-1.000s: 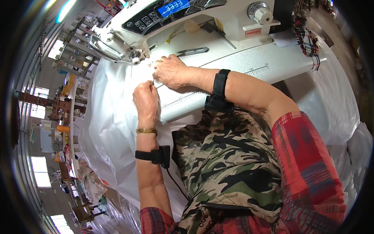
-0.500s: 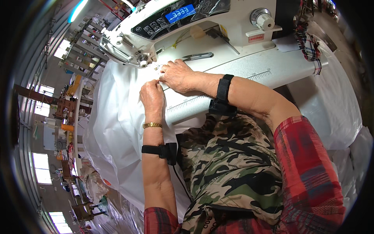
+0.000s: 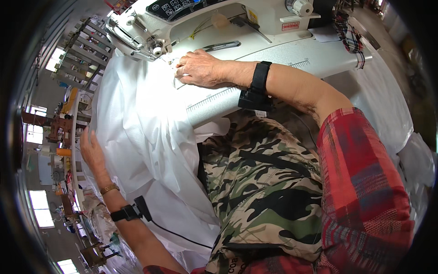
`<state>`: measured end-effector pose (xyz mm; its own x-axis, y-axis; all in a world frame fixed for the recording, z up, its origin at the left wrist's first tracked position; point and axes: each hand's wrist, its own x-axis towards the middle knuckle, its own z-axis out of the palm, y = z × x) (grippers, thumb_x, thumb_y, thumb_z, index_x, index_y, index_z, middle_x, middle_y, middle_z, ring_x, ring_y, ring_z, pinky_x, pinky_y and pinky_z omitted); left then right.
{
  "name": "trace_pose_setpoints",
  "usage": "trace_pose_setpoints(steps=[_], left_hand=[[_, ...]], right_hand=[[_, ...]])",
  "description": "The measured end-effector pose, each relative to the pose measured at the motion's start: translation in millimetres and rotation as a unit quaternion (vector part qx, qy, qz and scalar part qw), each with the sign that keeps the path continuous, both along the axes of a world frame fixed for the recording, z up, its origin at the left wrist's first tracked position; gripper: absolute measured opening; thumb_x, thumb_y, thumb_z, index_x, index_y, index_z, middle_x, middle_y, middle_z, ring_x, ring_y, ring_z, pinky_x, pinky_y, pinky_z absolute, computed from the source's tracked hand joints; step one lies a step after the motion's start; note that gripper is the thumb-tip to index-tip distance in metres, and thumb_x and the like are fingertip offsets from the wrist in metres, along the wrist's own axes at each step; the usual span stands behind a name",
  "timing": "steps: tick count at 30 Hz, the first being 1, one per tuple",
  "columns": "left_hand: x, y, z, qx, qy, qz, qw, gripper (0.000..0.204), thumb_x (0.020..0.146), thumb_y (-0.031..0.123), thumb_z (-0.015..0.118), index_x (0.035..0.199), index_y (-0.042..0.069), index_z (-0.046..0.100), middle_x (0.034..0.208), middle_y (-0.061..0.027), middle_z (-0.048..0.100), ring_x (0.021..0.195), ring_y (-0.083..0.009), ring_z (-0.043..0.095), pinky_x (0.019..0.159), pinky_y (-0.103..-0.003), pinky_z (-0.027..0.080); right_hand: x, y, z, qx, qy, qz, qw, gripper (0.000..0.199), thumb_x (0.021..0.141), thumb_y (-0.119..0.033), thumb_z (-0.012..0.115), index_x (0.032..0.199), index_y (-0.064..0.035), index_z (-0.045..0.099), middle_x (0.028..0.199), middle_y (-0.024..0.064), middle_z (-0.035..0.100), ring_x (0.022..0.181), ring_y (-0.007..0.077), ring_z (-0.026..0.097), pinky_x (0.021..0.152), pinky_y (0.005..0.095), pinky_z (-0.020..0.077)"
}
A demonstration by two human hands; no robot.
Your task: Sewing together large sheets of white plastic using an industrial sewing machine.
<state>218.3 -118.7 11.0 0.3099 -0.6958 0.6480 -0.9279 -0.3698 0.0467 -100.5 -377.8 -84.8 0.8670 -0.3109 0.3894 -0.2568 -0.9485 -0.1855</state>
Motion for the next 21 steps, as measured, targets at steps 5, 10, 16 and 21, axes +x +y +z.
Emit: trace_pose_setpoints(steps=[5,10,16,21], left_hand=[[62,17,-86,0.065,0.214,0.008,0.975,0.041,0.093,0.013,0.052,0.132,0.0,0.053,0.123,-0.022,0.06,0.116,-0.0393,0.056,0.098,-0.046,0.044],[-42,-36,-91,0.083,0.094,0.122,0.985,0.033,0.088,0.001,0.047,0.12,0.002,0.058,0.107,-0.0216,0.066,0.099,-0.0401,0.062,0.084,-0.048,0.049],[-40,17,-89,0.152,0.074,0.144,0.975,0.031,0.089,0.003,0.048,0.117,0.003,0.061,0.1,-0.0221,0.068,0.092,-0.0399,0.066,0.079,-0.048,0.052],[88,230,-80,0.118,0.015,0.361,0.925,0.046,0.082,0.017,0.068,0.125,0.004,0.061,0.11,-0.0227,0.068,0.1,-0.0394,0.065,0.087,-0.047,0.051]], right_hand=[[6,13,9,0.006,-0.01,0.042,0.999,0.034,0.094,-0.027,0.06,0.124,-0.0119,0.063,0.117,0.0092,0.061,0.113,0.0234,0.054,0.095,0.0407,0.0414],[16,10,0,-0.021,-0.055,0.051,0.997,0.029,0.09,-0.023,0.063,0.117,-0.0135,0.068,0.098,0.0105,0.064,0.1,0.0263,0.059,0.087,0.0406,0.0457],[15,9,2,-0.048,-0.04,0.029,0.998,0.012,0.084,-0.016,0.055,0.083,-0.01,0.065,0.077,0.008,0.064,0.086,0.0269,0.064,0.085,0.0424,0.0443],[-1,-11,13,-0.028,-0.053,-0.015,0.998,0.015,0.087,-0.013,0.054,0.09,-0.0102,0.068,0.086,0.0108,0.065,0.092,0.0283,0.063,0.092,0.0461,0.0421]])
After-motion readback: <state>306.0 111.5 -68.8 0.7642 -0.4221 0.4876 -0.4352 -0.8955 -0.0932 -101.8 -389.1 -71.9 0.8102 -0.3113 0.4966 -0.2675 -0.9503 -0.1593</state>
